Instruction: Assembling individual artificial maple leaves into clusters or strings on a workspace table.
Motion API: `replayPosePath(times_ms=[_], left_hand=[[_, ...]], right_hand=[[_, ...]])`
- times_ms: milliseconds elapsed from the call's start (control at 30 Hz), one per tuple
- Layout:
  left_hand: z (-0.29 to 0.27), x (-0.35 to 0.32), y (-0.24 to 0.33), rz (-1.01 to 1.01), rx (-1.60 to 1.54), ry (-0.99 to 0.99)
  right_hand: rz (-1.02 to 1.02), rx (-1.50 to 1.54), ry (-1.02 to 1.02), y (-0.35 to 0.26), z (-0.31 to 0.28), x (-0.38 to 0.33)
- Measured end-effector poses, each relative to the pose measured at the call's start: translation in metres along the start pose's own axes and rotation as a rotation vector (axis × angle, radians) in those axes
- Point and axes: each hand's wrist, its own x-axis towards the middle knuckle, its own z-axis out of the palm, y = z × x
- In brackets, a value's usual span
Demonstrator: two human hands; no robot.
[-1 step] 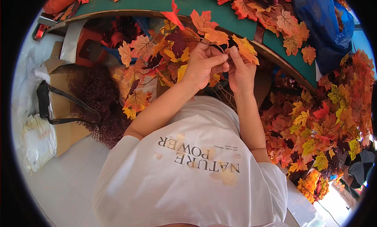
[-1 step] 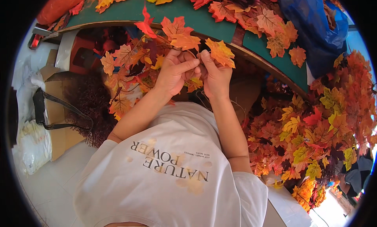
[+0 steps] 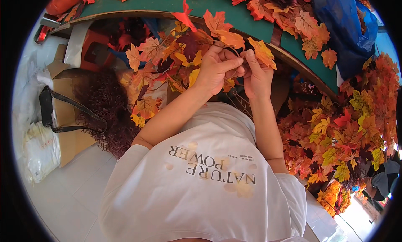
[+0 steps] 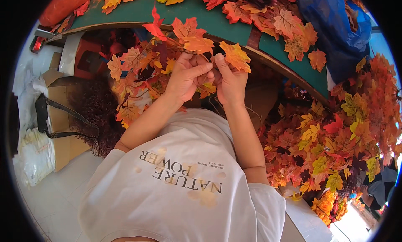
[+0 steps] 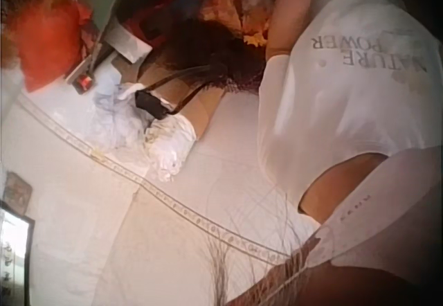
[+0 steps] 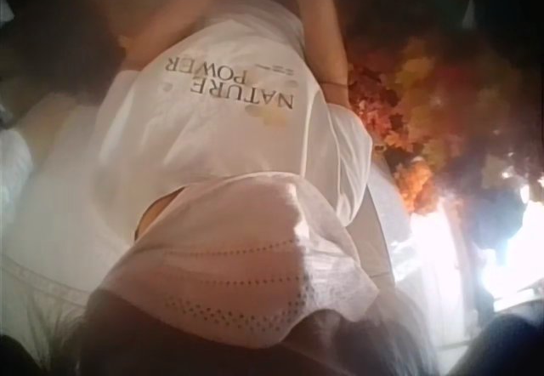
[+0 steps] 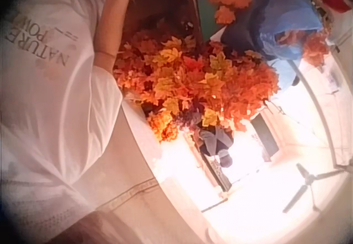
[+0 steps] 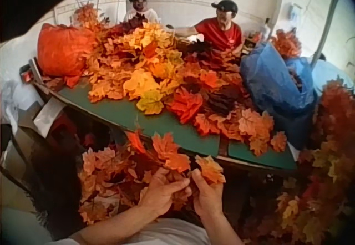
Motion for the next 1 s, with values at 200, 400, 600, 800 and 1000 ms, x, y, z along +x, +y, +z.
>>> replayPosePath(times_ms=[200, 400, 600, 800, 1000], left_hand=[[-0.0005, -0.0011, -0.0005, 0.011, 0.034, -0.009], [-0.0016, -0.0006, 0.0002, 0.003, 0.036, -0.005], [-0.0018, -0.0011, 0.0004, 0.001, 0.053, 0.002], [-0.0039, 0.0003, -0.0001, -0.005, 0.056, -0.010], [-0.0037, 0.0017, -0.0015, -0.022, 0.064, 0.031]], right_hand=[[0.035, 0.042, -0.036, -0.0010, -0.0020, 0.0006], [0.031, 0.006, -0.014, -0.0011, 0.0012, -0.0007], [0.053, 0.043, -0.003, 0.0026, -0.0043, 0.0015], [0.050, 0.026, -0.008, 0.0050, -0.0056, 0.0010], [0.008, -0.060, -0.028, 0.0064, -0.0083, 0.0012]])
